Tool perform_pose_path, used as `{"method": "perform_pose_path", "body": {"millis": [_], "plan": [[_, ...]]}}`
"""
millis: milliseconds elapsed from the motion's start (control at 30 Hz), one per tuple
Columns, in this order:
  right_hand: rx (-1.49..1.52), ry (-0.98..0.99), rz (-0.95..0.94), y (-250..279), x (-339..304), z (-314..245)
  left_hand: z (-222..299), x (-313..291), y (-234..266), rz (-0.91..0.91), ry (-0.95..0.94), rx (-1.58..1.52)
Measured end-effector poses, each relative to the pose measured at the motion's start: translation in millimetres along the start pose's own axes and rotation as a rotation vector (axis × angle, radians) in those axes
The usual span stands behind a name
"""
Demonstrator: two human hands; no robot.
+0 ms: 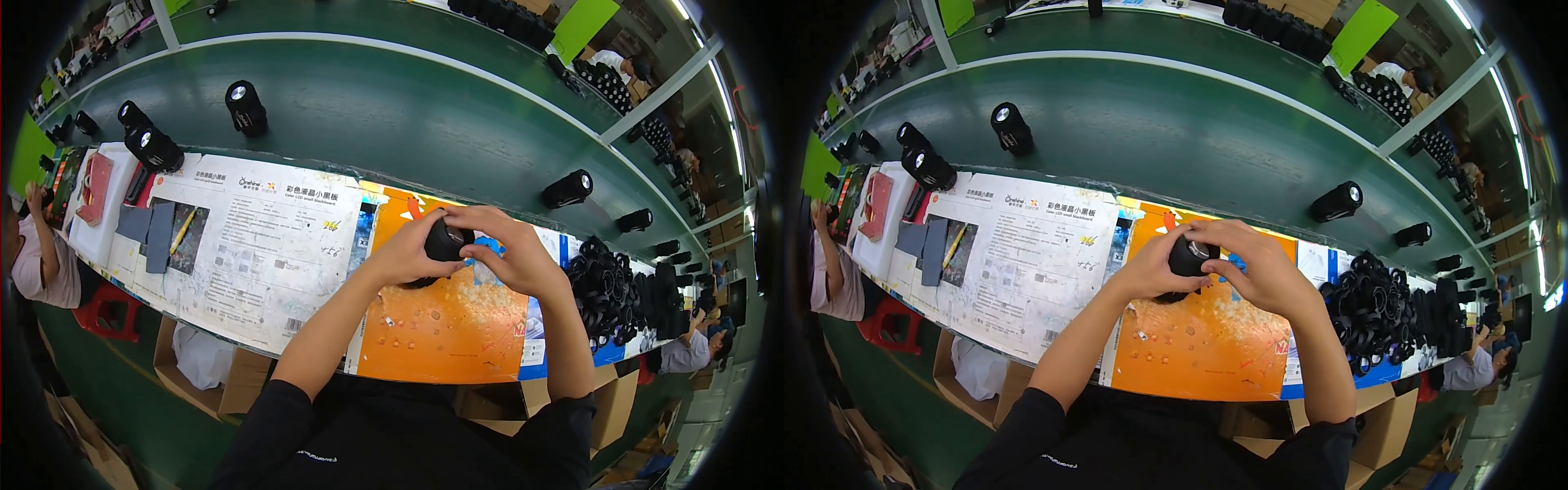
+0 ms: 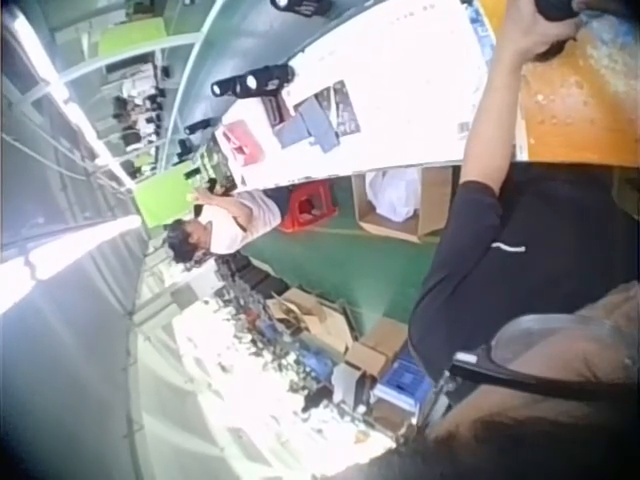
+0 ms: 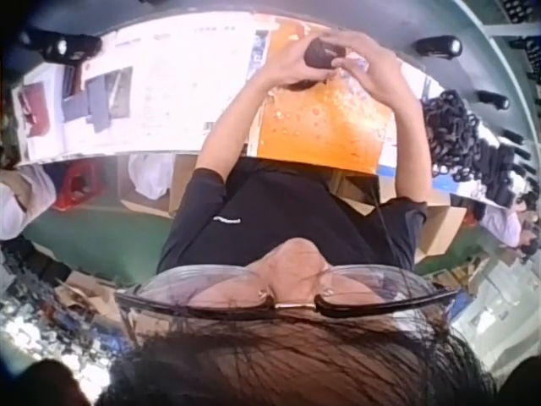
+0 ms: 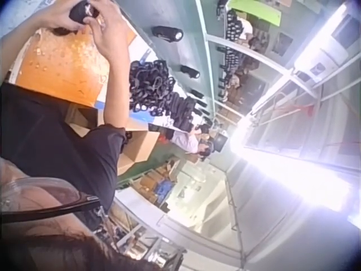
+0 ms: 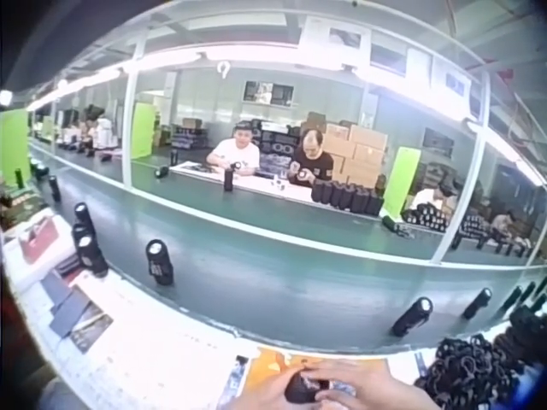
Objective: The person assembles cylindrical electronic components by hand, fitting rubber rings and plastic housings onto the components on a factory production line.
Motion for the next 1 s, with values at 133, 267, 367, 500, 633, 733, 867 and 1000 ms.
{"method": "perform_pose_path", "body": {"millis": [133,267,367,500,633,733,867,1000], "plan": [[-0.011,0.126,-0.036,-3,-5,8,0,2,-3,-0.028,0.014,0.025],[-0.052,0.154,-0.029,-3,-6,8,2,3,-2,-0.030,0.017,0.013],[-0.157,0.221,-0.019,-5,-5,7,-1,4,-2,-0.027,0.013,-0.006],[-0.098,0.199,-0.047,-4,-1,10,-7,6,-5,-0.027,-0.005,-0.038],[-0.197,0.269,-0.043,-4,-1,6,-9,9,-6,-0.030,0.009,-0.080],[-0.235,0.289,-0.032,-5,-1,2,-9,9,-4,-0.026,0.027,-0.072],[-0.236,0.282,0.018,-8,-2,1,-10,7,-2,-0.024,0.073,-0.055],[-0.192,0.232,0.043,-11,-6,1,-15,6,-2,-0.032,0.020,-0.056]]}}
Point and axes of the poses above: each hand's wrist, its own x-axis towards the middle knuckle, its own y-axis out of the back of the hand, z = x × y, the point moved 7 cm from there along x, towards the middle knuckle, and after that the axes turned 12 degrees about z, right-handed, at the moved point
